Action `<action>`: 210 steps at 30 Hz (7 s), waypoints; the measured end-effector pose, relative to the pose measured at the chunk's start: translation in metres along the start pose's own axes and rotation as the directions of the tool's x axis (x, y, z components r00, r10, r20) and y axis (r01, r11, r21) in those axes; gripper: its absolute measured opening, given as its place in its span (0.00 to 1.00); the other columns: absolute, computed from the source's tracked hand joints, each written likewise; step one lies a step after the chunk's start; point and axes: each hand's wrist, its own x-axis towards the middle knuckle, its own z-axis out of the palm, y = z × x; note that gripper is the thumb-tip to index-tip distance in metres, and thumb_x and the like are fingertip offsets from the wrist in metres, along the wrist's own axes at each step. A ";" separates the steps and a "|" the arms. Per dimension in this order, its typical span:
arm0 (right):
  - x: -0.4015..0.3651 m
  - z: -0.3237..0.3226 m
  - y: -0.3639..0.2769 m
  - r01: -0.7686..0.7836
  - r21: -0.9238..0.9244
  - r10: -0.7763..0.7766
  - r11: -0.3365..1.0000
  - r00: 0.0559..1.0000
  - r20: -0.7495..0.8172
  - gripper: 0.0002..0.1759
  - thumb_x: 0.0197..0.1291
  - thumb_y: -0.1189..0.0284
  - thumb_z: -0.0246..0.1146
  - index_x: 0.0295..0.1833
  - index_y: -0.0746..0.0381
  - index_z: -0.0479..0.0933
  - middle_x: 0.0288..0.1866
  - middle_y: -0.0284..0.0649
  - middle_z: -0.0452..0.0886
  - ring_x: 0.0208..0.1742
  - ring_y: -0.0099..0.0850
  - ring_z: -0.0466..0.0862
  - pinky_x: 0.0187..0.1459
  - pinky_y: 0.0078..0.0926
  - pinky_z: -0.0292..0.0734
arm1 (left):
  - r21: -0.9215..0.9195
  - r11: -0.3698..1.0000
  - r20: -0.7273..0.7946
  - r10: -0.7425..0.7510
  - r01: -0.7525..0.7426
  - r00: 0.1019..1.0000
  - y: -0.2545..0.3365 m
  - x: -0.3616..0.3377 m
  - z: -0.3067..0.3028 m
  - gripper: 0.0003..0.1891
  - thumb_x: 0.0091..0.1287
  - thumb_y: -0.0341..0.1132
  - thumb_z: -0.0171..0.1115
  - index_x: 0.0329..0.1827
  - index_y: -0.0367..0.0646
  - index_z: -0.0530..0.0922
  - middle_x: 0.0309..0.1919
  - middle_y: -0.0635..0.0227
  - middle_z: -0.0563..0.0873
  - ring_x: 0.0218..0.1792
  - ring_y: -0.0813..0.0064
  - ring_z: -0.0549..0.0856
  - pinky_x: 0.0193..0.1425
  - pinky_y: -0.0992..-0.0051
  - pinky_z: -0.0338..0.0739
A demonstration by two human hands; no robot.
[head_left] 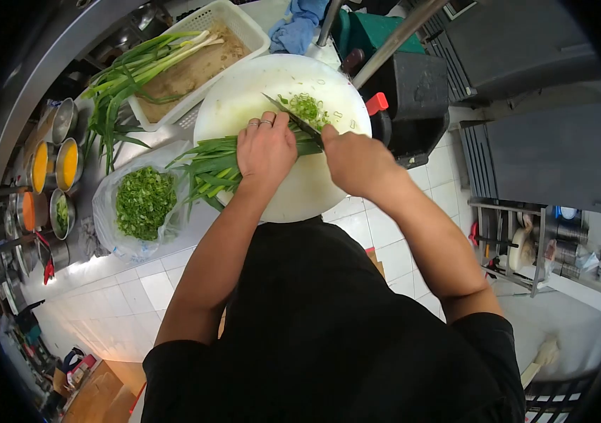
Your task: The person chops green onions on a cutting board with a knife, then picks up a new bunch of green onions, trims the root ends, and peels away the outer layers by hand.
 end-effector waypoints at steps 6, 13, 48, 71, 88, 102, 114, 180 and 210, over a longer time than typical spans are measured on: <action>-0.020 -0.014 -0.006 -0.077 0.046 0.071 0.996 0.991 0.112 0.12 0.67 0.77 0.57 0.54 0.70 0.76 0.42 0.60 0.90 0.45 0.56 0.93 0.47 0.50 0.88 | -0.006 1.000 -0.012 -0.003 0.003 1.000 0.000 -0.002 0.002 0.05 0.67 0.33 0.64 0.43 0.46 0.80 0.42 0.61 0.86 0.45 0.56 0.86 0.51 0.56 0.79; -0.031 -0.041 -0.010 -0.073 0.022 0.070 0.997 0.989 0.130 0.12 0.67 0.77 0.58 0.54 0.69 0.76 0.43 0.59 0.90 0.45 0.56 0.93 0.48 0.51 0.88 | -0.007 1.000 -0.046 0.001 -0.001 0.999 -0.001 -0.002 0.004 0.04 0.67 0.33 0.63 0.43 0.46 0.80 0.41 0.61 0.86 0.44 0.56 0.86 0.50 0.55 0.79; -0.038 -0.049 -0.011 -0.074 0.066 0.063 0.995 0.986 0.151 0.13 0.66 0.79 0.55 0.54 0.71 0.73 0.42 0.63 0.89 0.45 0.59 0.91 0.50 0.54 0.86 | -0.038 0.999 -0.047 -0.030 0.028 0.998 -0.002 -0.002 0.005 0.05 0.67 0.32 0.62 0.42 0.43 0.79 0.40 0.58 0.86 0.45 0.53 0.86 0.52 0.54 0.79; 0.003 -0.001 -0.001 -0.067 0.116 0.052 0.991 0.990 0.133 0.15 0.66 0.77 0.57 0.57 0.72 0.75 0.49 0.63 0.89 0.51 0.57 0.91 0.54 0.52 0.86 | -0.062 0.997 -0.033 -0.043 0.041 0.999 -0.003 -0.001 0.004 0.06 0.69 0.32 0.61 0.44 0.41 0.77 0.42 0.55 0.84 0.46 0.51 0.86 0.54 0.52 0.78; -0.029 -0.036 -0.006 -0.061 0.045 0.051 0.997 0.982 0.184 0.17 0.65 0.79 0.55 0.58 0.72 0.73 0.42 0.63 0.89 0.46 0.58 0.92 0.50 0.53 0.87 | -0.069 0.997 0.097 -0.030 0.036 0.995 -0.012 0.012 -0.022 0.04 0.72 0.32 0.60 0.45 0.44 0.81 0.42 0.58 0.87 0.44 0.51 0.88 0.54 0.52 0.79; -0.024 -0.043 -0.020 -0.017 -0.018 0.018 1.000 0.996 0.085 0.11 0.66 0.77 0.60 0.52 0.67 0.77 0.41 0.57 0.91 0.45 0.52 0.94 0.45 0.47 0.89 | 0.005 0.999 -0.062 0.036 -0.035 0.997 -0.014 -0.007 -0.007 0.03 0.68 0.32 0.64 0.41 0.47 0.80 0.40 0.62 0.86 0.43 0.56 0.87 0.49 0.56 0.79; -0.011 -0.012 -0.018 -0.030 0.022 0.028 0.999 0.996 0.079 0.10 0.66 0.77 0.60 0.51 0.67 0.77 0.42 0.57 0.91 0.46 0.52 0.93 0.48 0.48 0.88 | -0.030 0.999 -0.079 0.035 -0.037 0.996 -0.016 -0.007 -0.007 0.03 0.66 0.32 0.65 0.40 0.45 0.79 0.38 0.61 0.85 0.42 0.56 0.86 0.47 0.56 0.78; 0.017 -0.014 -0.015 0.012 -0.003 -0.012 1.000 0.993 0.116 0.12 0.68 0.76 0.58 0.54 0.68 0.78 0.45 0.57 0.90 0.48 0.55 0.92 0.51 0.49 0.87 | -0.021 1.000 -0.099 0.004 -0.006 0.995 -0.019 -0.006 -0.005 0.04 0.65 0.32 0.65 0.37 0.45 0.78 0.36 0.60 0.85 0.40 0.57 0.86 0.47 0.58 0.78; 0.001 -0.014 -0.011 0.019 -0.025 -0.016 1.000 0.995 0.101 0.13 0.64 0.78 0.60 0.53 0.69 0.77 0.39 0.57 0.90 0.43 0.54 0.93 0.45 0.48 0.89 | -0.087 0.996 -0.043 -0.037 0.033 0.998 -0.011 -0.007 -0.007 0.03 0.69 0.31 0.64 0.42 0.44 0.81 0.40 0.58 0.86 0.45 0.53 0.86 0.54 0.56 0.77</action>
